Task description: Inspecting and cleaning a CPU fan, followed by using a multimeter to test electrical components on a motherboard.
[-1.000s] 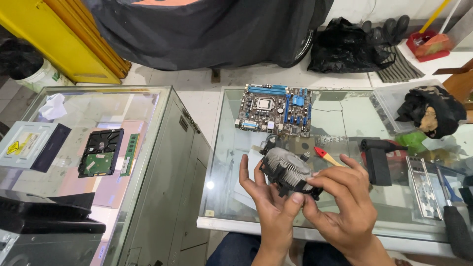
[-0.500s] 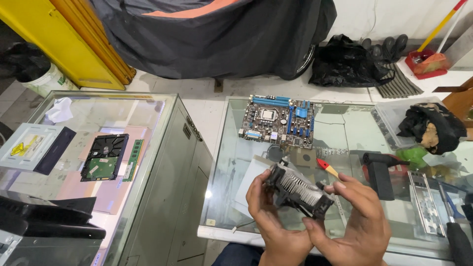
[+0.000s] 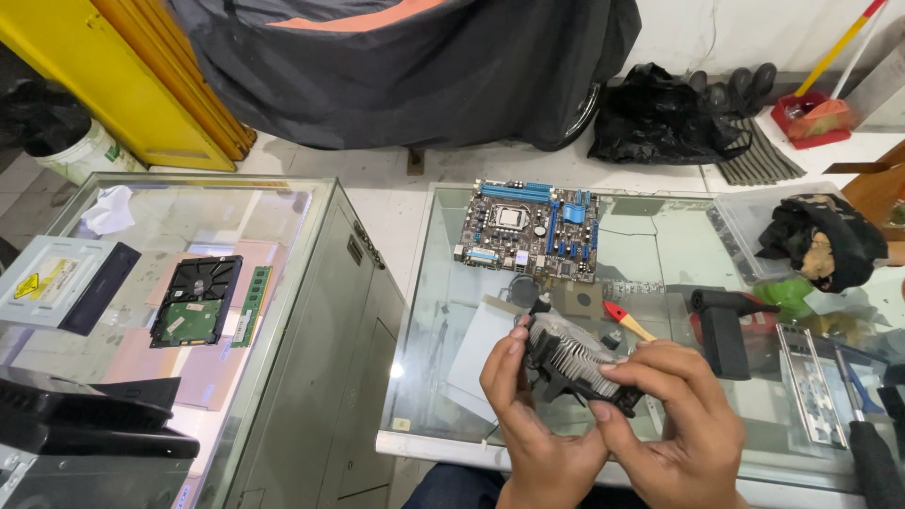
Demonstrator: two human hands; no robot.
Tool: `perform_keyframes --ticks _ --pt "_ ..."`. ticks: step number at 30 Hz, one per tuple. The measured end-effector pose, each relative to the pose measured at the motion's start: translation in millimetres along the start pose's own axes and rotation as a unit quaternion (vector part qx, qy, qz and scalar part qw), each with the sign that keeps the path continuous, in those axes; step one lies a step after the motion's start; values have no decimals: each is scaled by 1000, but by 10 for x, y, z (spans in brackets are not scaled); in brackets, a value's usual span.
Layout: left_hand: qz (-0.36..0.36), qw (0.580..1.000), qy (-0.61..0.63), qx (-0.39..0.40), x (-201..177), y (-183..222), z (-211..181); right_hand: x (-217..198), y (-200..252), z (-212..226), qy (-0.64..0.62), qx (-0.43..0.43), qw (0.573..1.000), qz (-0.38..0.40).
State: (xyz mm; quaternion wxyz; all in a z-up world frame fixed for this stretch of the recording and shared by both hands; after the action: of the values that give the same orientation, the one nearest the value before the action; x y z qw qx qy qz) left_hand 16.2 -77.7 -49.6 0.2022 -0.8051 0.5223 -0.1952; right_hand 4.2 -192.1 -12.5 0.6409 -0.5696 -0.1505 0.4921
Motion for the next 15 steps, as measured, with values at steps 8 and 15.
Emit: perform_keyframes --ticks 8,15 --pt "41 989 -84 112 -64 26 84 -31 45 -31 21 35 999 -22" --pt "16 973 -147 178 -4 110 126 -37 123 -40 136 -17 990 15"
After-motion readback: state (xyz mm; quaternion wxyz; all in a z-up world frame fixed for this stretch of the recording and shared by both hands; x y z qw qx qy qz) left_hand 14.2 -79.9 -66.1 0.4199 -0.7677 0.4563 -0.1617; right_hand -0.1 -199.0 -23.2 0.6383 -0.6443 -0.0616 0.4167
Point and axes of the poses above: each hand's wrist, its own y-axis away from the middle knuckle, its own x-axis out of the palm, z = x × y, the point moved 2 cm from there along -y, towards the middle knuckle, and after that the axes turned 15 degrees about -x, right-handed, at the moved point
